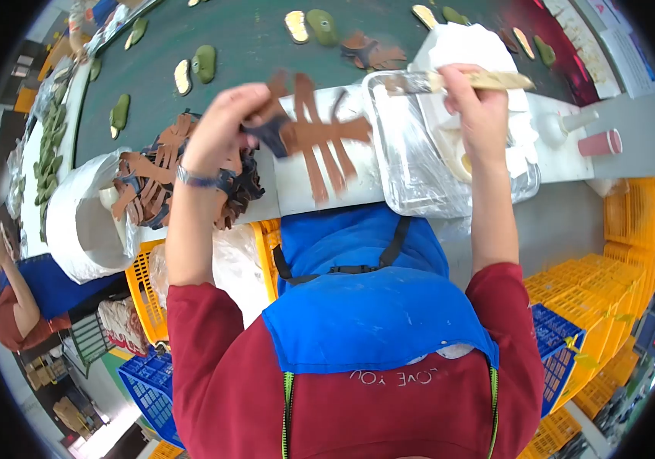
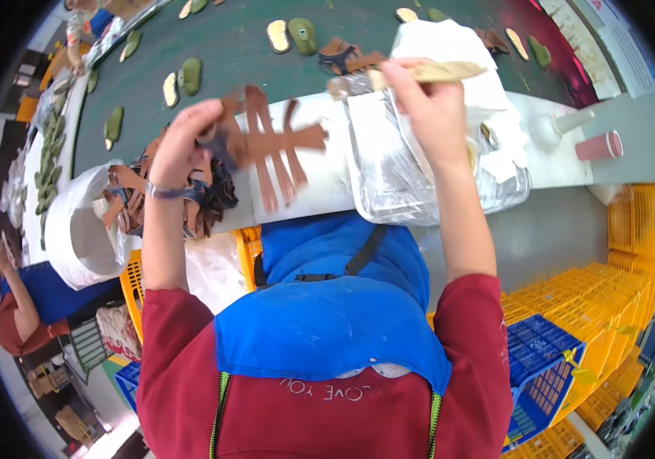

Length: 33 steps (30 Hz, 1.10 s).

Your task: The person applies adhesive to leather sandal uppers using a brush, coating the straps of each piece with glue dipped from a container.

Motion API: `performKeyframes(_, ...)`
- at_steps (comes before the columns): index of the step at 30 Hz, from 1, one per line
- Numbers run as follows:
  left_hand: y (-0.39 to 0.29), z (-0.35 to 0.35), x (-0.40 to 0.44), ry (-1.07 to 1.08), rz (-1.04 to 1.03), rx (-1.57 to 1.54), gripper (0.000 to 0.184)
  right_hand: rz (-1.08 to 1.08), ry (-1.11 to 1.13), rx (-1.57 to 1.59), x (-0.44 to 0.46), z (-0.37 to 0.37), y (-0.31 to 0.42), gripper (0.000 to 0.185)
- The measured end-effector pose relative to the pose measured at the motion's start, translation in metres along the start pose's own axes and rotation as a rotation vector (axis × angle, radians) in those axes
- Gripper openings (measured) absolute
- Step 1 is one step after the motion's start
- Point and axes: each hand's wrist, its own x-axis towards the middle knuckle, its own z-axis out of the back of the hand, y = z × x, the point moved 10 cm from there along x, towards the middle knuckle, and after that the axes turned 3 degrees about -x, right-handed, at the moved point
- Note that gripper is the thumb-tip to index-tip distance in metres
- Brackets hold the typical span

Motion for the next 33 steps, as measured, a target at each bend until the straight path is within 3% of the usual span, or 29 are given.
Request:
performKeyframes(1,-0.010,0.021,0.008,-0.088,-0.065,-0.043,0.027,-0.023,-0.036,0.053,-0.003,0.008,-0.008,0.017)
performKeyframes(2,0.005,0.064,0.038,-0.010,-0.012,0.173,0.034,-0.064,-0.062,0.075,-0.008,0.012,-0.014,0.015)
performKeyframes(4,-0.015,0.111,0.027,-0.512,-0.034,0.412,0.046,-0.129,-0.089,0.096,-0.019,0.017,-0.026,0.012)
performKeyframes(6,-0.040,0.123,0.020,-0.760,-0.307,1.232,0.058,-0.173,-0.099,0.094,-0.028,0.022,-0.038,0.011)
performKeyframes(7,-0.039,0.113,0.019,-0.696,-0.278,1.270,0.056,-0.173,-0.109,0.119,-0.030,0.025,-0.042,0.011)
performKeyframes(9,-0.045,0.074,0.008,-0.502,-0.622,0.915,0.041,-0.183,-0.126,0.170,-0.036,0.029,-0.050,0.011)
performKeyframes(11,-0.049,0.005,-0.009,-0.061,-0.596,0.420,0.034,-0.188,-0.141,0.167,-0.037,0.028,-0.050,0.011)
performKeyframes(14,-0.068,-0.098,-0.078,0.605,-0.656,-0.086,0.069,-0.183,-0.153,0.181,-0.040,0.023,-0.047,0.010)
performKeyframes(17,-0.113,-0.152,-0.166,1.084,-1.175,-0.318,0.112,-0.262,-0.195,0.107,-0.048,0.026,-0.048,0.010)
performKeyframes(19,-0.138,-0.157,-0.208,1.228,-1.304,-0.394,0.112,-0.238,-0.153,0.218,-0.051,0.019,-0.049,0.010)
performKeyframes(22,-0.144,-0.163,-0.229,1.289,-1.312,-0.489,0.109,-0.230,-0.120,0.273,-0.057,0.012,-0.050,0.011)
performKeyframes(33,-0.146,-0.168,-0.234,1.272,-1.336,-0.599,0.099,-0.262,-0.090,0.292,-0.066,0.002,-0.059,0.010)
